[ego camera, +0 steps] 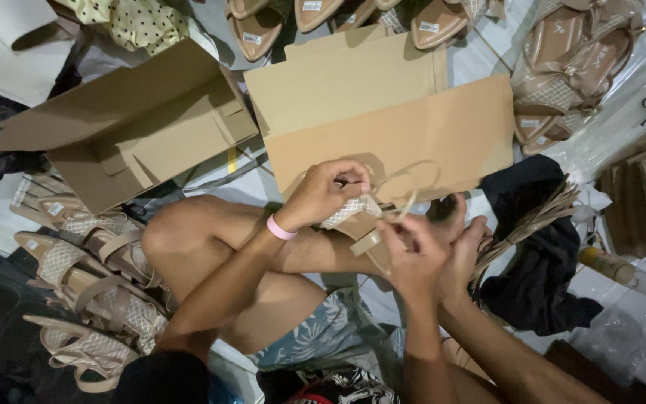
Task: The person sits on the floor and assembles a beige high-heeled sandal by hand. They thread a thin strap through the heel area and adjust the fit, surrounded by other sandals and cardboard boxes.
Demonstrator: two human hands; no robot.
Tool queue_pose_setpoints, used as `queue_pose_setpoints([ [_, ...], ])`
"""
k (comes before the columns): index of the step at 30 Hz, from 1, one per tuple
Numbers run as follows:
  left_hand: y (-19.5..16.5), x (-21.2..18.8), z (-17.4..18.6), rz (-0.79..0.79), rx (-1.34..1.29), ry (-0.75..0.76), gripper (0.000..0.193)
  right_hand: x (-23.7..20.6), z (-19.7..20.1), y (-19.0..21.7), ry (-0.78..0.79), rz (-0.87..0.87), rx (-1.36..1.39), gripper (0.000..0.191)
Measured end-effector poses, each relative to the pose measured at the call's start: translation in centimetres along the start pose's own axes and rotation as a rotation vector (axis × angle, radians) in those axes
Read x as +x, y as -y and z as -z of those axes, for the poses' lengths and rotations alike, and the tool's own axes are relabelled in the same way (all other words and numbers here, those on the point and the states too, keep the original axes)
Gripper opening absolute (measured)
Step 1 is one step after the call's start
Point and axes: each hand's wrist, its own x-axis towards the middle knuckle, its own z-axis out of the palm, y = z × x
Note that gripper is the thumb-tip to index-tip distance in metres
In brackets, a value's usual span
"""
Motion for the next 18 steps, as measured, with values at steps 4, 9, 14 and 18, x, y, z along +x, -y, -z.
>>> queue_pose_setpoints([
  [4, -0.2, -0.1, 0.1, 0.102, 0.022, 0.019, 0.008, -0.3, -1.2, 1.8, 0.046, 0.092, -0.031, 0.02],
  [9, -1.7, 0.2, 1.2, 0.007, 0.019, -0.058, 0.008, 0.9, -2.5, 1.7, -0.015, 0.423, -0.074, 0.022],
  [14, -2.6, 1.4, 2.2, -0.048, 0.051, -0.187, 0.008, 3.7, -3.3, 2.2, -0.051, 0.52, -0.181, 0.02],
  [18, -1.5, 2.0, 1.8, 0.01, -0.224, -0.113, 0.009, 5.3, -4.1, 3.2, 0.0, 0.67, -0.345, 0.016],
])
